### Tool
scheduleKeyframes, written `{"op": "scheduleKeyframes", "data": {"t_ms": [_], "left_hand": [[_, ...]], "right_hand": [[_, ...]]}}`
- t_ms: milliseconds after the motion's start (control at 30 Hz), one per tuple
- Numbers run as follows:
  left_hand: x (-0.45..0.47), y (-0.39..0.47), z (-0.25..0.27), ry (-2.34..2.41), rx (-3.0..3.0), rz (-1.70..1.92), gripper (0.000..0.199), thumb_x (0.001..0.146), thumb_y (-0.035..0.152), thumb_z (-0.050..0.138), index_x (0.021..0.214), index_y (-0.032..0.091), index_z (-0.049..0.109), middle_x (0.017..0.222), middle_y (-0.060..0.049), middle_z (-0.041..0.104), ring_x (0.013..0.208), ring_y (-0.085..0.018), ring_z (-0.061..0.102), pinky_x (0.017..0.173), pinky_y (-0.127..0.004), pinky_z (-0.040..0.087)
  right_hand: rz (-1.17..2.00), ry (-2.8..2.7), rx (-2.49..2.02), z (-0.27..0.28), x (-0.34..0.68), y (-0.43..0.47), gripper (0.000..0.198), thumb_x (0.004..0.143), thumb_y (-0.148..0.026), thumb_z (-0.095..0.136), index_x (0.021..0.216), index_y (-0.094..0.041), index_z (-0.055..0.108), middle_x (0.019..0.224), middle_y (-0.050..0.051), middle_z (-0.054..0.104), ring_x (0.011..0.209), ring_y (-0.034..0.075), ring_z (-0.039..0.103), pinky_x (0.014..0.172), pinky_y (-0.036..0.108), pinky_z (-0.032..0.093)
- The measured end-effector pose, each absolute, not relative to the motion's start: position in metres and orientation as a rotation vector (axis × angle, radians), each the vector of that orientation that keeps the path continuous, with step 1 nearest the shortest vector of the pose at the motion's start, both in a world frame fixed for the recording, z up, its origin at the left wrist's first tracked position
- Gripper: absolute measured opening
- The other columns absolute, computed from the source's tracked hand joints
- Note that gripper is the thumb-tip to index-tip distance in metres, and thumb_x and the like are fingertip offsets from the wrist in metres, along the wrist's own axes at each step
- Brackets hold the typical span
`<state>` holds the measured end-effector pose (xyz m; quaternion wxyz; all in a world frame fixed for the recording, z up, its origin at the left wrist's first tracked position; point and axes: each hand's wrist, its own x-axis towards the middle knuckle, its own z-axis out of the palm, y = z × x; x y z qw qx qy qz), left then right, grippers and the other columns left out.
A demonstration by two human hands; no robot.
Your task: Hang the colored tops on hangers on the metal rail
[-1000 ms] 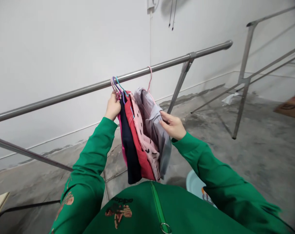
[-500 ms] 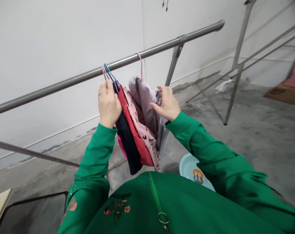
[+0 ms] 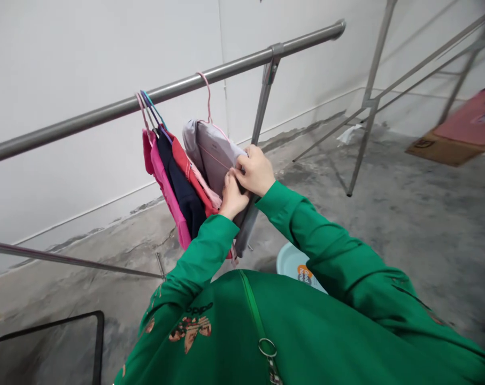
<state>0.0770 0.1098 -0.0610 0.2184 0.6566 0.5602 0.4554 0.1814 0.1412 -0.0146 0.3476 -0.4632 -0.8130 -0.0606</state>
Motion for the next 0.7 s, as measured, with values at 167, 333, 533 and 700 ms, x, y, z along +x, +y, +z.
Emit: {"op": "scheduleKeyframes", "data": {"t_ms": [167,333,533,700], "left_hand": [[0.104,0.091,-0.068,1.570,1.919,1.204,0.030,0.079,0.012,0.050,0.109,0.015,0.051,0.104,-0.014,0.064,0.104,-0.029,0.061,0.092,-0.043,0.049],[0.109,0.083,-0.065,1.198,2.240,1.237,0.022,0.080,0.017,0.050,0.102,0.016,0.054,0.105,-0.013,0.061,0.103,-0.023,0.058,0.090,-0.037,0.049],[0.087,0.099,-0.056,1.347,2.409,1.217,0.044,0.083,0.020,0.046,0.126,0.013,0.043,0.135,-0.017,0.046,0.130,-0.027,0.039,0.110,-0.046,0.031],[0.096,0.088,-0.044,1.368,2.521,1.001,0.038,0.079,0.016,0.050,0.117,0.013,0.053,0.122,-0.015,0.051,0.116,-0.028,0.047,0.102,-0.043,0.039]], "right_hand": [[-0.223,-1.880,-1.427,-0.017,0.199,0.126,0.027,0.085,-0.033,0.048,0.101,-0.012,0.053,0.116,0.019,0.050,0.108,0.031,0.045,0.093,0.048,0.037],[-0.032,-1.952,-1.659,-0.006,0.224,0.107,0.036,0.079,-0.013,0.042,0.115,-0.009,0.049,0.106,0.019,0.059,0.095,0.028,0.057,0.078,0.037,0.045],[0.689,-1.953,-1.211,-0.017,0.271,0.105,0.031,0.067,-0.008,0.045,0.093,-0.015,0.062,0.086,0.005,0.066,0.078,0.017,0.058,0.071,0.027,0.043],[1.379,-1.125,-1.073,-0.068,0.265,0.126,0.009,0.060,-0.014,0.054,0.069,-0.016,0.054,0.052,-0.005,0.052,0.047,0.008,0.043,0.047,0.020,0.034]]}}
